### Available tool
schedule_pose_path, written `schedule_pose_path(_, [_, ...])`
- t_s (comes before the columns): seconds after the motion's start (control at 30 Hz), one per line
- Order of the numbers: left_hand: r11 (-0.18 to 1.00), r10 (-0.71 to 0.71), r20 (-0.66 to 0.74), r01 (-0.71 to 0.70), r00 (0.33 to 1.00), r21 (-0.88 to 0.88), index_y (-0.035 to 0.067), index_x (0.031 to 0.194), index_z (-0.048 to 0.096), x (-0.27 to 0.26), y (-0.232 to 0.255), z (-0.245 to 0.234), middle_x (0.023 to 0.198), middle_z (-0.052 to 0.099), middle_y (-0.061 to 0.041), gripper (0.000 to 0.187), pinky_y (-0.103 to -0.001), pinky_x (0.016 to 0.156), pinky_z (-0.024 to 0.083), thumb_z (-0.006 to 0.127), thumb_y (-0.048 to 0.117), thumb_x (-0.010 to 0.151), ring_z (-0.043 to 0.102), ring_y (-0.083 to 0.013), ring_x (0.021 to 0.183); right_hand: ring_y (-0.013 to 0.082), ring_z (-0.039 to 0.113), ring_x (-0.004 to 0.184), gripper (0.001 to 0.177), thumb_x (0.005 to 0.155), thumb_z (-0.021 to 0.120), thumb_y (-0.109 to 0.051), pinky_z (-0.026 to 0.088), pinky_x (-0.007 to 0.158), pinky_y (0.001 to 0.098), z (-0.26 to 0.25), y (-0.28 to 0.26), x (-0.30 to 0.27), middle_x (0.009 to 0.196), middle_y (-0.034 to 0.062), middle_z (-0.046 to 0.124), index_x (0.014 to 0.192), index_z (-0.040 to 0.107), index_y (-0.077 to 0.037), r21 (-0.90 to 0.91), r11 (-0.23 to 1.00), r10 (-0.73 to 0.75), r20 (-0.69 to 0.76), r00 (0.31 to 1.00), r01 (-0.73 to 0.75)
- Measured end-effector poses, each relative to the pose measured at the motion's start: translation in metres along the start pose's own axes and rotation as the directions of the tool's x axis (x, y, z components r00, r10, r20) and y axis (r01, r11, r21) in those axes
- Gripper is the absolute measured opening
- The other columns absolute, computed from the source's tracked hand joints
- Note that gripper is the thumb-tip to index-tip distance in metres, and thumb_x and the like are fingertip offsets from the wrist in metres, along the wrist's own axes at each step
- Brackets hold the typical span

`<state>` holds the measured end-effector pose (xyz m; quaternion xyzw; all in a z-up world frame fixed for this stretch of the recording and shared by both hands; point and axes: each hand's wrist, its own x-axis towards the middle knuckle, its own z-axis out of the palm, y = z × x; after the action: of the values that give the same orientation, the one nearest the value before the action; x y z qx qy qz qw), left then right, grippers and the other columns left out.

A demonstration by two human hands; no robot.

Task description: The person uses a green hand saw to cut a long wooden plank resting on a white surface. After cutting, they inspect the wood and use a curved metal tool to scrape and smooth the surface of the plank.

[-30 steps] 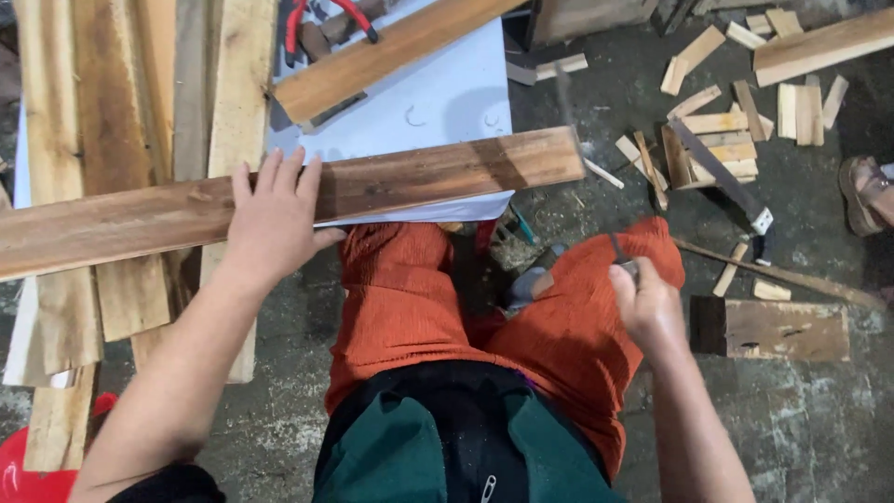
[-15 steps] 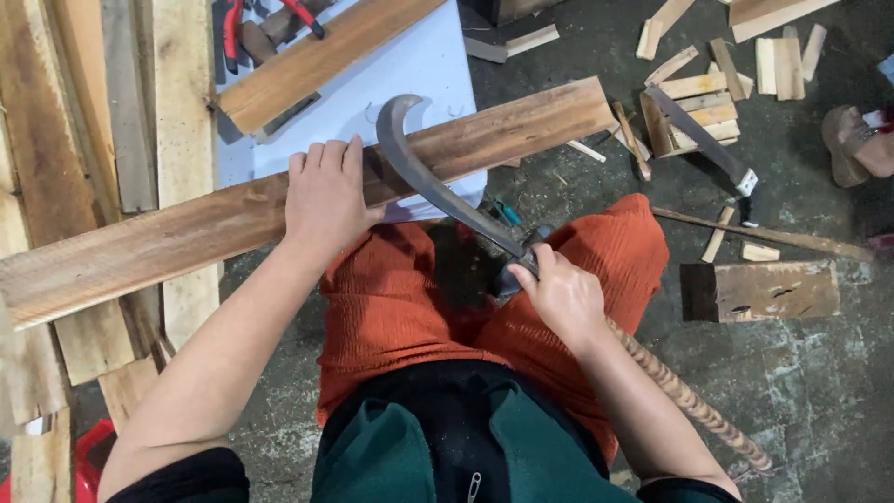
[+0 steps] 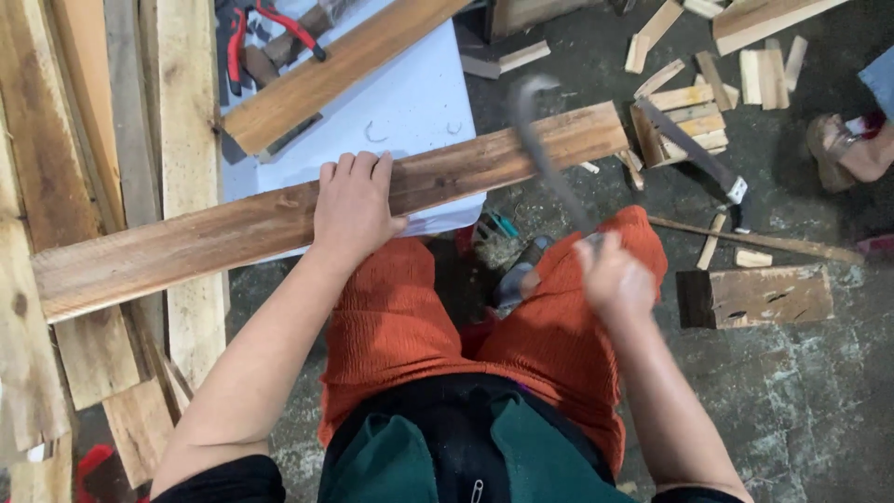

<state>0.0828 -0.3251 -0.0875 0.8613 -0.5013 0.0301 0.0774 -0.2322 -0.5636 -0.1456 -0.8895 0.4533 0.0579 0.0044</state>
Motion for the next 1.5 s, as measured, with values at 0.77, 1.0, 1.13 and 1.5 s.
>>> schedule_pose_path(0.77, [0.995,-0.082,0.117,0.088,0.99,-0.05,0.004,0.14,0.058,0.004,0.005,-0.011,0.128,0.061,-0.015,0.096,-0.052,0.1,0.038,0.086,0.062,0.069,0.057,-0.0353,0.116,0.0527,0.073,0.098,0.06,0.111,0.038,-0.061,0.058,0.08,0.0588,0.039,0.065,0.082,0.1,0.0329,0.073,0.126,0.053,-0.005,0.004,0.996,0.09,0.142,0.986,-0.092])
schedule_pose_path(1.0, [0.998,-0.024,-0.027,0.022,0.999,-0.054,0.003,0.134,0.062,-0.006,0.006,-0.002,0.122,0.062,-0.013,0.093,-0.049,0.096,0.038,0.087,0.065,0.069,0.058,-0.0328,0.115,0.0571,0.066,0.115,0.059,0.11,0.039,-0.047,0.052,0.097,0.062,-0.027,-0.003,0.014,0.117,0.0436,0.068,0.137,0.051,0.005,0.081,0.994,0.036,0.341,0.939,-0.067])
schedule_pose_path(1.13, [0.946,0.026,-0.428,-0.161,0.903,-0.281,0.007,0.106,0.066,-0.035,0.025,0.025,0.106,0.058,-0.009,0.049,-0.047,0.09,0.045,0.087,0.042,0.079,0.057,-0.0306,0.104,0.0523,0.069,0.11,0.066,0.109,0.037,-0.064,0.055,0.091,0.0599,0.025,0.032,0.049,0.113,0.0343,0.071,0.138,0.051,-0.006,0.104,0.984,0.117,0.241,0.963,-0.145])
schedule_pose_path(1.5, [-0.575,-0.694,0.495,0.013,0.523,-0.818,0.01,0.103,0.053,-0.106,-0.005,0.045,0.093,0.077,-0.016,0.025,-0.027,0.06,0.062,0.066,0.031,0.097,0.078,-0.0302,0.075,0.053,0.068,0.11,0.065,0.112,0.036,-0.06,0.053,0.093,0.0593,0.01,0.014,0.024,0.113,0.0349,0.071,0.14,0.052,-0.004,0.166,0.978,0.088,0.218,0.972,-0.126])
